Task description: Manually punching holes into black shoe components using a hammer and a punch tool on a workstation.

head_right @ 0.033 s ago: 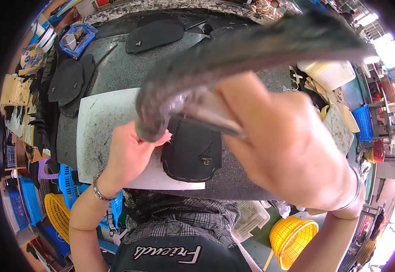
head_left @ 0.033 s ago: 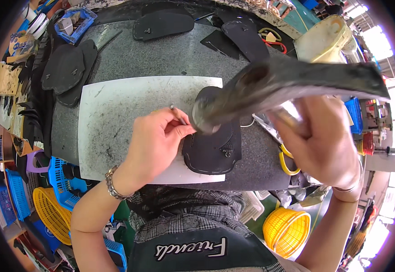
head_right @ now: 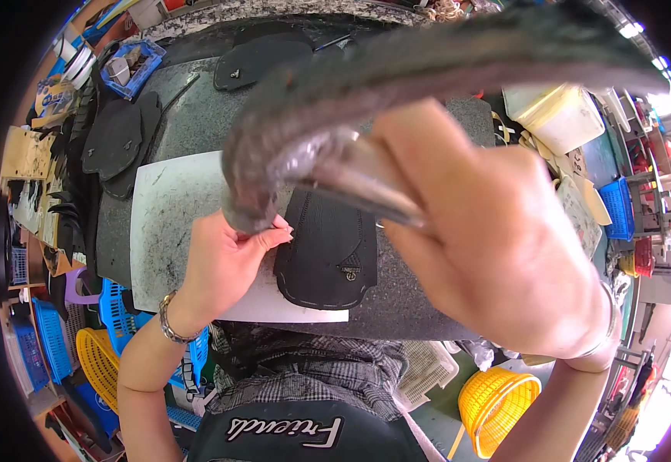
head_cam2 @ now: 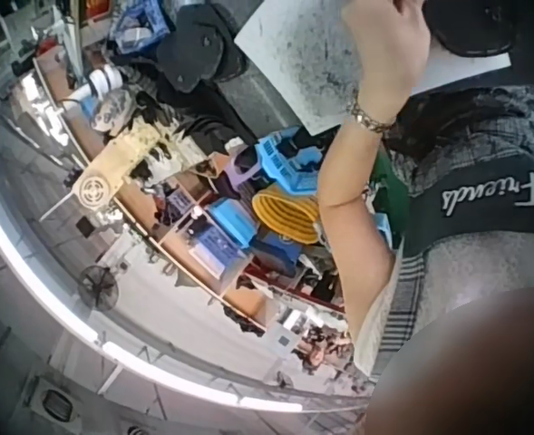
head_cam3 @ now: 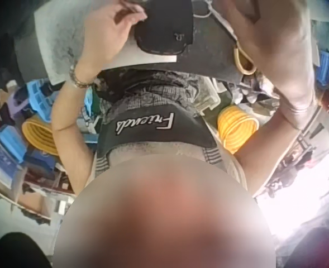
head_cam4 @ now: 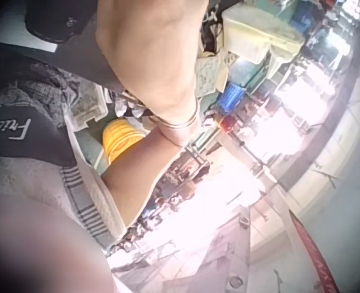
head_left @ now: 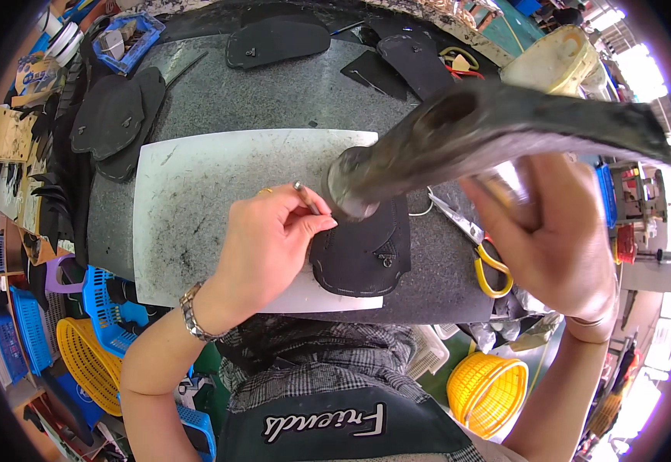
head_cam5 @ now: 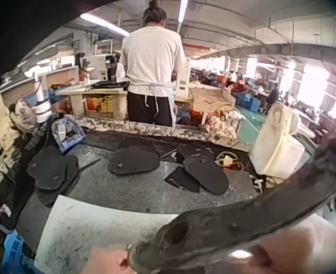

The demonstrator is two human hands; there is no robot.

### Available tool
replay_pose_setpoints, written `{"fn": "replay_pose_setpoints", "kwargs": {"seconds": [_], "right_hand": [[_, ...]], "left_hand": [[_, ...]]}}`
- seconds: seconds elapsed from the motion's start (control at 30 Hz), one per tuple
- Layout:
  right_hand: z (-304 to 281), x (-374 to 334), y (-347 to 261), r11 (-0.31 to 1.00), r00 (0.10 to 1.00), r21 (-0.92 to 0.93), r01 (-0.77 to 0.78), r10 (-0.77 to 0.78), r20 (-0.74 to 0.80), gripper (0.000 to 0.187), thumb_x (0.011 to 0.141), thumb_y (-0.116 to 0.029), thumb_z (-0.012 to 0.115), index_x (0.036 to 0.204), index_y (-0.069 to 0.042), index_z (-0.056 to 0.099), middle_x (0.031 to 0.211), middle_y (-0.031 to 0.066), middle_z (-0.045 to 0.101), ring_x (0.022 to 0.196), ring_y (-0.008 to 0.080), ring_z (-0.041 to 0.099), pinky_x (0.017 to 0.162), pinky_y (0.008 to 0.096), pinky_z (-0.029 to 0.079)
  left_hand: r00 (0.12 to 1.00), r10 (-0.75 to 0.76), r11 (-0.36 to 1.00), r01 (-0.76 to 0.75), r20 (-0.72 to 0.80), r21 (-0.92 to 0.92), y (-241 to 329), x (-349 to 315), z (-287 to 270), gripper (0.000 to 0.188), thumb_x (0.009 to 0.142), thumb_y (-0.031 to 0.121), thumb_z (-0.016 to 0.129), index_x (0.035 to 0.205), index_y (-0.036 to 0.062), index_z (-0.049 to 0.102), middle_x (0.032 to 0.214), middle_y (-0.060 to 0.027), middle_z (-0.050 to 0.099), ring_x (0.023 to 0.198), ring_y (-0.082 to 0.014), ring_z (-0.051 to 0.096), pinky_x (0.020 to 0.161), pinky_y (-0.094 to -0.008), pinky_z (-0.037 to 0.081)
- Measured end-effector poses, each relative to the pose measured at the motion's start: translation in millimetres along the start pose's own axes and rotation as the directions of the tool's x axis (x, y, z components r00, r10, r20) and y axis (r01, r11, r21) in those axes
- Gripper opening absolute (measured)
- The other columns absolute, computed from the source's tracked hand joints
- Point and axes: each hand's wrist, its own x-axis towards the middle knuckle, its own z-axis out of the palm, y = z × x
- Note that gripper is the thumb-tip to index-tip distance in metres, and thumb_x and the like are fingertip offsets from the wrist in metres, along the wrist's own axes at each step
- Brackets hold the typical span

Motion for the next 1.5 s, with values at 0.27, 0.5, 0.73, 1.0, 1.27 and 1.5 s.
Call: {"fn": "replay_pose_setpoints", "kwargs": {"seconds": [0.27, 0.5, 0.73, 1.0, 1.27, 1.5], "right_hand": [[9.9, -2.5, 7.1, 0.961, 0.982, -0.228, 0.16, -0.13, 0.139, 0.031, 0.076, 0.002, 0.068, 0.106, 0.001, 0.059, 0.072, 0.0139, 0.055, 0.056, 0.0282, 0.054, 0.058, 0.0337, 0.046], [7.1, 6.7, 10.1, 0.995, 0.988, -0.019, 0.095, -0.096, -0.122, 0.025, 0.079, 0.004, 0.066, 0.103, 0.005, 0.058, 0.064, 0.0102, 0.054, 0.054, 0.0173, 0.052, 0.054, 0.0297, 0.041], [7.5, -1.4, -1.2, 0.952, 0.984, -0.304, 0.044, 0.01, 0.176, 0.028, 0.078, -0.004, 0.065, 0.104, -0.002, 0.056, 0.08, 0.0175, 0.057, 0.076, 0.0391, 0.055, 0.07, 0.045, 0.045], [52.1, -38.8, 53.0, 0.966, 0.969, -0.258, -0.015, 0.078, 0.236, 0.033, 0.077, -0.004, 0.063, 0.104, 0.002, 0.045, 0.06, 0.0184, 0.056, 0.059, 0.0369, 0.061, 0.052, 0.0445, 0.048], [57.7, -45.2, 57.0, 0.967, 0.974, 0.161, -0.2, 0.179, 0.138, 0.03, 0.084, -0.009, 0.065, 0.107, 0.003, 0.05, 0.072, 0.0209, 0.062, 0.066, 0.0372, 0.064, 0.056, 0.0432, 0.048], [50.8, -46.0, 49.9, 0.941, 0.959, 0.264, -0.212, 0.252, -0.129, 0.025, 0.082, -0.005, 0.067, 0.105, 0.0, 0.059, 0.073, 0.0165, 0.061, 0.063, 0.0311, 0.06, 0.06, 0.0331, 0.047]], "left_hand": [[0.992, 0.123, 0.985, -0.126, 0.031, 0.118, 12.2, 2.1, 3.5, 0.008, 0.082, 0.005, 0.067, 0.084, -0.0008, 0.063, 0.075, -0.0111, 0.066, 0.063, -0.0152, 0.063, 0.057, -0.0263, 0.048], [1.0, -0.02, 0.993, 0.019, -0.012, -0.114, -8.0, 1.6, 5.6, 0.008, 0.081, 0.004, 0.068, 0.087, -0.0003, 0.063, 0.073, -0.0109, 0.066, 0.063, -0.0168, 0.064, 0.059, -0.0267, 0.049], [0.991, 0.119, 0.985, -0.126, 0.062, 0.12, -5.7, 1.2, 2.8, 0.006, 0.085, 0.005, 0.063, 0.09, 0.0045, 0.06, 0.082, -0.0087, 0.063, 0.069, -0.0164, 0.063, 0.059, -0.0309, 0.049], [0.995, 0.063, 0.954, -0.037, -0.08, 0.296, 18.6, -23.2, -11.6, 0.032, 0.087, 0.024, 0.066, 0.103, -0.0009, 0.053, 0.082, -0.0109, 0.053, 0.077, -0.0218, 0.057, 0.071, -0.0356, 0.048], [0.983, 0.128, 0.903, -0.171, 0.133, 0.395, 20.3, -26.7, 4.8, 0.04, 0.069, 0.022, 0.082, 0.088, 0.0007, 0.054, 0.07, -0.0086, 0.048, 0.066, -0.0294, 0.052, 0.062, -0.0381, 0.044], [0.978, 0.165, 0.687, -0.206, 0.126, 0.697, 54.8, -21.4, -37.3, 0.028, 0.072, 0.009, 0.074, 0.081, 0.0025, 0.049, 0.068, -0.0127, 0.054, 0.058, -0.0305, 0.057, 0.049, -0.0385, 0.043]]}}
